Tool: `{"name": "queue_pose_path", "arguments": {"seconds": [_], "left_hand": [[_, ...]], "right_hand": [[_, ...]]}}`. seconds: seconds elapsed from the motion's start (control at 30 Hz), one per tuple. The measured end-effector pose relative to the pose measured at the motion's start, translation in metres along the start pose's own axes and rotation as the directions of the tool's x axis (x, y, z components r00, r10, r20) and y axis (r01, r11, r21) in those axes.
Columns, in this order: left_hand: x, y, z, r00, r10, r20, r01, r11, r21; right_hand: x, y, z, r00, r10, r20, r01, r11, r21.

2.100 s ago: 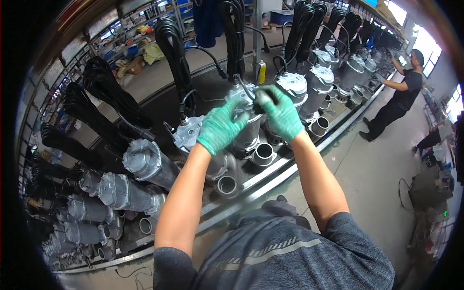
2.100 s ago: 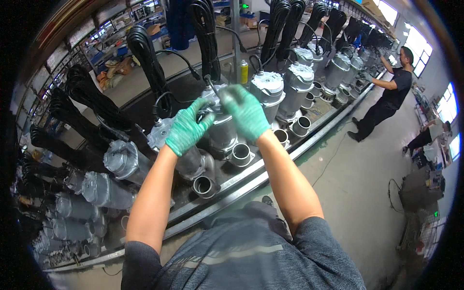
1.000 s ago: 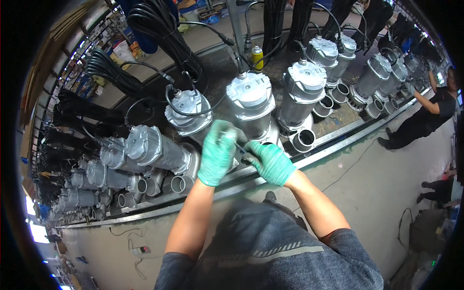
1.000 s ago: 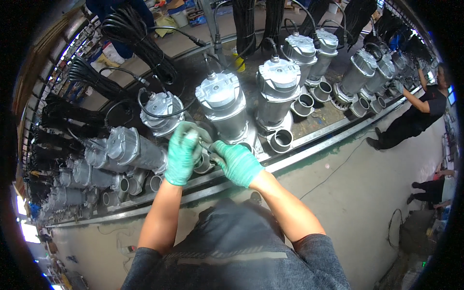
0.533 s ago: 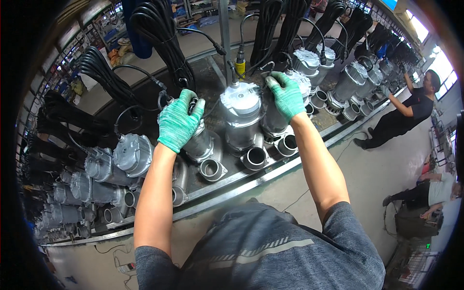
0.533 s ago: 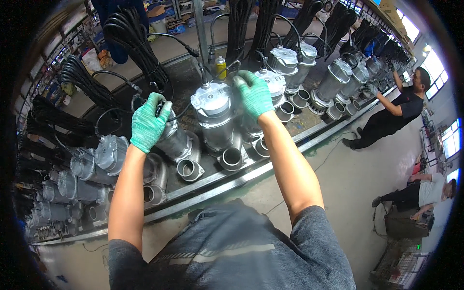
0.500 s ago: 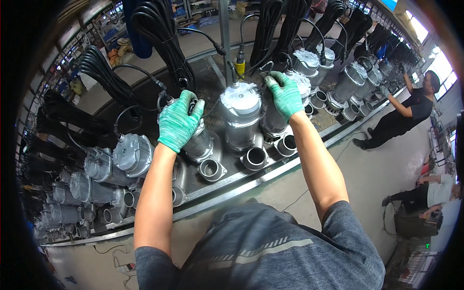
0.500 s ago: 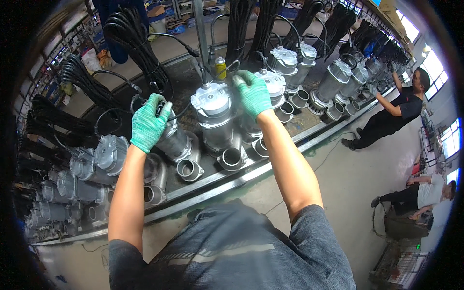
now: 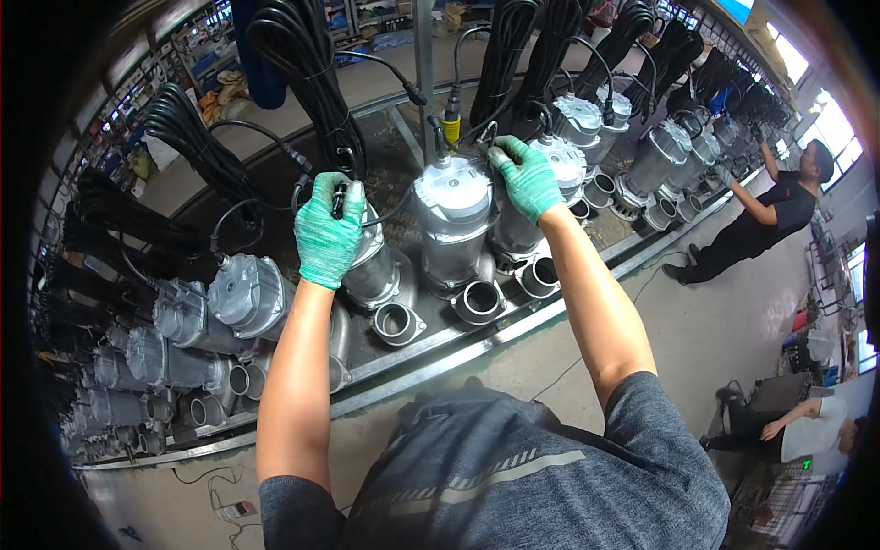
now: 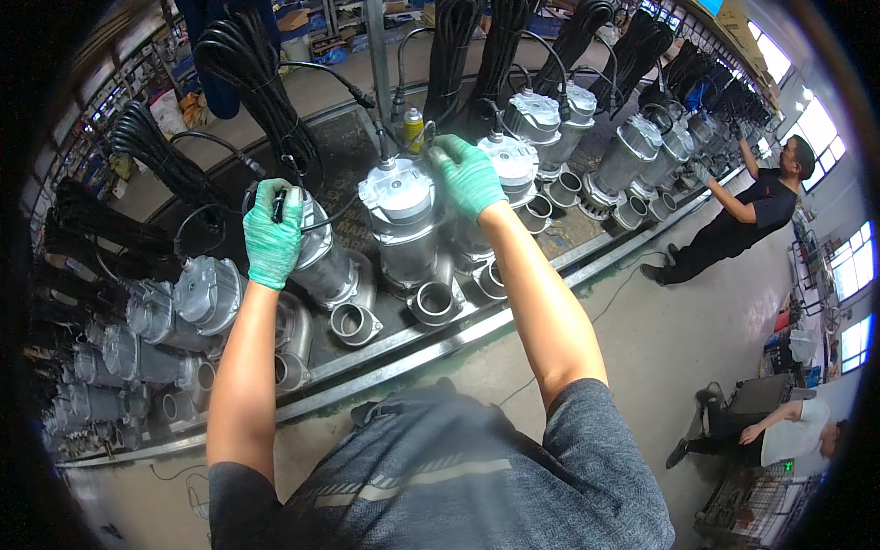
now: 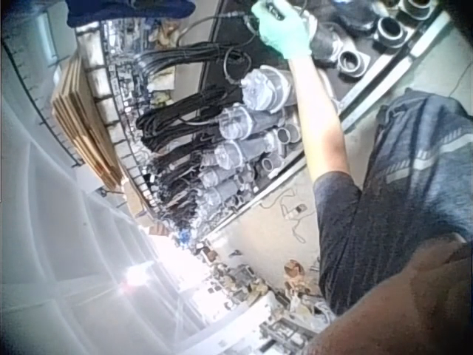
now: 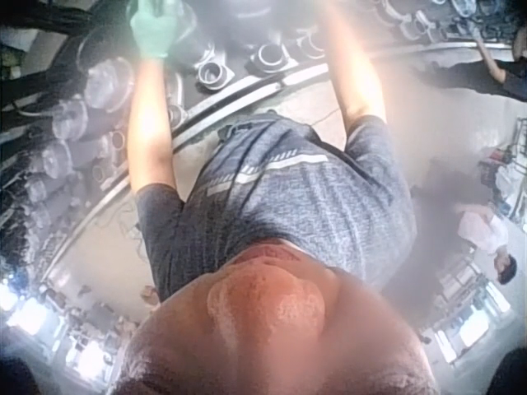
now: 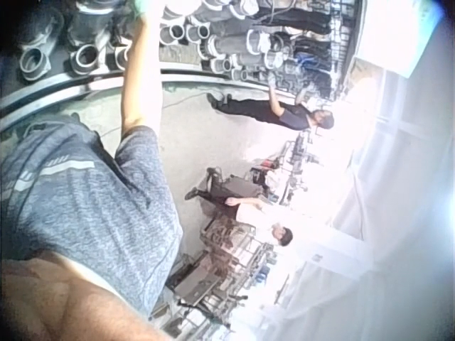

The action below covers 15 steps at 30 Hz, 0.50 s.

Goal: The person, wearing green gloves, works on a line of water pumps, inserting small metal components into the top housing of each unit and tightening them by hand.

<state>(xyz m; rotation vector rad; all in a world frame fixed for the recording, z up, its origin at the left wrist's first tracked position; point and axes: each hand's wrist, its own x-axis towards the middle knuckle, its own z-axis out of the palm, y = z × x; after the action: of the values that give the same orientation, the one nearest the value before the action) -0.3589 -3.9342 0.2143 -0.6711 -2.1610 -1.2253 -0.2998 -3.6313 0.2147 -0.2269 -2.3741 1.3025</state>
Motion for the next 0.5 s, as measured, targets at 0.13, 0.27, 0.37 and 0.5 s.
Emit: {"name": "queue_pose_path", "arguments": {"seconds": [0.13, 0.27, 0.37, 0.5], "left_hand": [[-0.001, -0.002, 0.001, 1.0, 0.004, -0.002, -0.003, 1.0, 0.028], [-0.001, 0.004, 0.001, 1.0, 0.0, -0.004, 0.001, 0.999, 0.052], [-0.002, 0.003, 0.001, 1.0, 0.005, -0.005, -0.005, 0.996, 0.084], [-0.002, 0.002, 0.002, 0.999, 0.026, -0.018, -0.025, 0.996, 0.083]], "right_hand": [[-0.007, -0.013, -0.002, 0.998, 0.033, 0.044, -0.038, 0.993, 0.114], [-0.009, -0.012, 0.007, 0.998, 0.065, 0.015, -0.065, 0.911, 0.407], [-0.007, -0.011, 0.013, 0.996, 0.065, -0.057, -0.051, 0.974, 0.223], [-0.01, -0.01, 0.022, 0.992, 0.072, -0.103, -0.031, 0.935, 0.354]]}}
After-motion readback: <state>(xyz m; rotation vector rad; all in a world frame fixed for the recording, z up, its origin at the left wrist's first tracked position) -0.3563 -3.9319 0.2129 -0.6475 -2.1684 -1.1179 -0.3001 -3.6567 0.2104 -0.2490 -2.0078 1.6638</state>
